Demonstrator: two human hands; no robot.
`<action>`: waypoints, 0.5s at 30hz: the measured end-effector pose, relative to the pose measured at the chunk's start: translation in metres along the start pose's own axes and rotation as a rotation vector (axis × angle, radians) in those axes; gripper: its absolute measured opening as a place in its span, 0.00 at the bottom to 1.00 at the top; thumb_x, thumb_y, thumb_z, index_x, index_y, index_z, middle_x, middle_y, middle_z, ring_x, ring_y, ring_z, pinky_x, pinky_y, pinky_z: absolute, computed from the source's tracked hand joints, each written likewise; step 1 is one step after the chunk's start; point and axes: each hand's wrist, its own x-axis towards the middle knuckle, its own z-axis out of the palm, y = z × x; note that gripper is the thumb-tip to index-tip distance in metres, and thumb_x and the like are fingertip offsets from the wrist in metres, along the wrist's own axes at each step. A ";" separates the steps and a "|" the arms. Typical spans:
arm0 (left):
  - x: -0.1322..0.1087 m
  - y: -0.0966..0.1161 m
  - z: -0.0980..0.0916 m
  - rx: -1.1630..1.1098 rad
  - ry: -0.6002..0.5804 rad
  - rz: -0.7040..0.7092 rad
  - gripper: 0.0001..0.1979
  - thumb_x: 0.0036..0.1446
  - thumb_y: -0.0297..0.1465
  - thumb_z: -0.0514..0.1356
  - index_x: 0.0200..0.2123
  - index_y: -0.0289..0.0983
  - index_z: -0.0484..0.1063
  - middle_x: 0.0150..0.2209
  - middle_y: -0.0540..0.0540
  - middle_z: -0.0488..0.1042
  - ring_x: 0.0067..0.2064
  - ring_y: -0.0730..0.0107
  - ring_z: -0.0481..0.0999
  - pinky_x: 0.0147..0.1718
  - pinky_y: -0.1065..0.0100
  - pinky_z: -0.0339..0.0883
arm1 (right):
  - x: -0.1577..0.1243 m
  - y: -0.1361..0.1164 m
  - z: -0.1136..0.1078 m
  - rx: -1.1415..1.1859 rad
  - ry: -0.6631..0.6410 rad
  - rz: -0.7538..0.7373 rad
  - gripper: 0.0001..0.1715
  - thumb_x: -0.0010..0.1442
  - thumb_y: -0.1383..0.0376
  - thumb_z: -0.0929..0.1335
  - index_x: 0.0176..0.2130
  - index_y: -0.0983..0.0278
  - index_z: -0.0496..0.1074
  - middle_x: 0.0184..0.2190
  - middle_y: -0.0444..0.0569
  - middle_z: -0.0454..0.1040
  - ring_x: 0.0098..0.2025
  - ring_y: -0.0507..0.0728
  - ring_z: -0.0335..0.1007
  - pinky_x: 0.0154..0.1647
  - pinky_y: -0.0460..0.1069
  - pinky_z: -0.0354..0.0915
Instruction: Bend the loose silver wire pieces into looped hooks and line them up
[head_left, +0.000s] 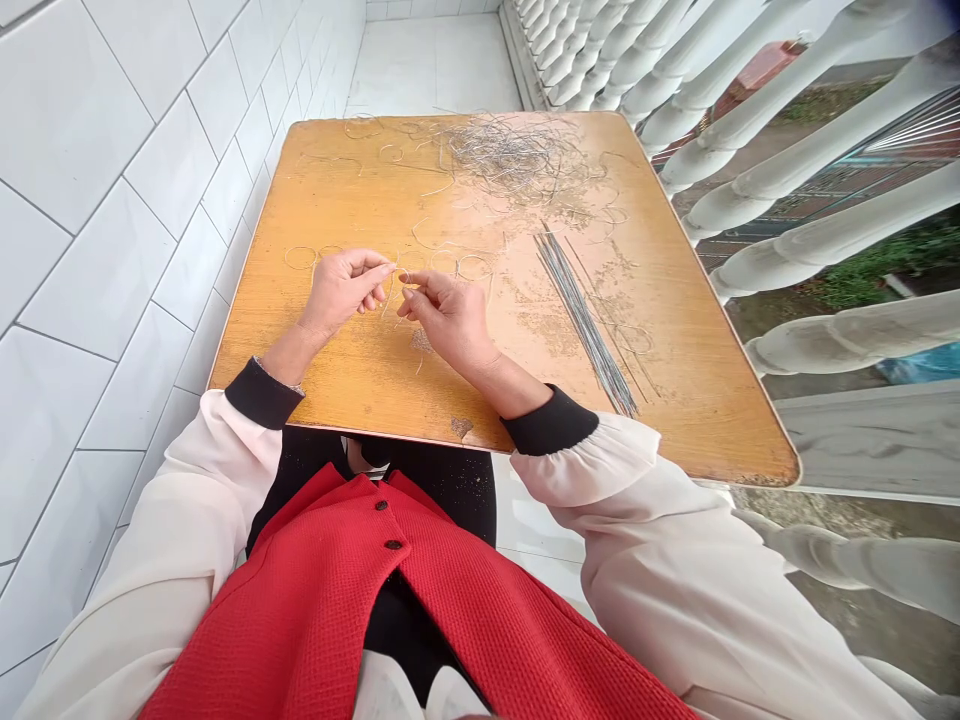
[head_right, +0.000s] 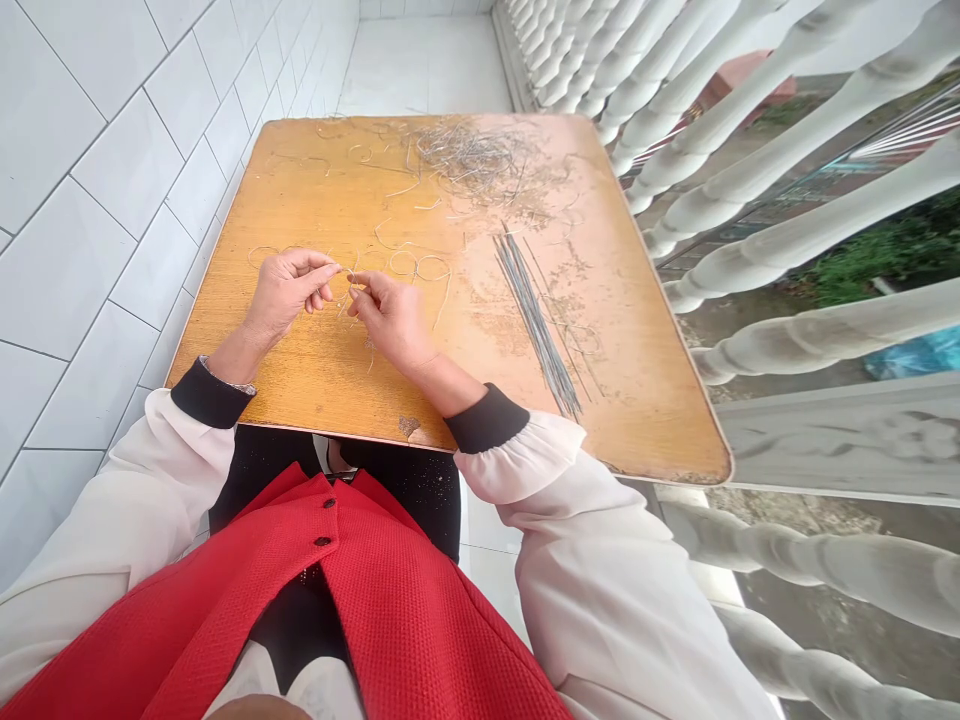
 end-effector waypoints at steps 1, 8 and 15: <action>0.000 0.000 0.000 -0.009 0.000 -0.007 0.10 0.62 0.22 0.64 0.27 0.34 0.74 0.17 0.56 0.71 0.16 0.85 0.66 0.18 0.79 0.57 | 0.000 0.000 0.001 -0.004 -0.001 0.015 0.24 0.66 0.48 0.68 0.48 0.64 0.79 0.27 0.47 0.79 0.28 0.54 0.74 0.33 0.51 0.69; -0.001 0.001 0.000 -0.031 0.015 -0.028 0.10 0.62 0.20 0.64 0.28 0.34 0.73 0.18 0.56 0.72 0.17 0.85 0.67 0.19 0.79 0.59 | 0.000 0.002 0.003 0.092 -0.007 0.066 0.24 0.64 0.49 0.70 0.49 0.65 0.79 0.27 0.47 0.80 0.28 0.54 0.75 0.33 0.51 0.71; -0.001 0.005 -0.004 -0.067 0.008 -0.050 0.07 0.65 0.30 0.65 0.33 0.34 0.75 0.24 0.53 0.77 0.22 0.84 0.72 0.20 0.80 0.60 | 0.005 -0.008 -0.002 0.345 0.005 0.228 0.18 0.57 0.56 0.76 0.43 0.64 0.78 0.29 0.47 0.81 0.30 0.52 0.76 0.37 0.49 0.73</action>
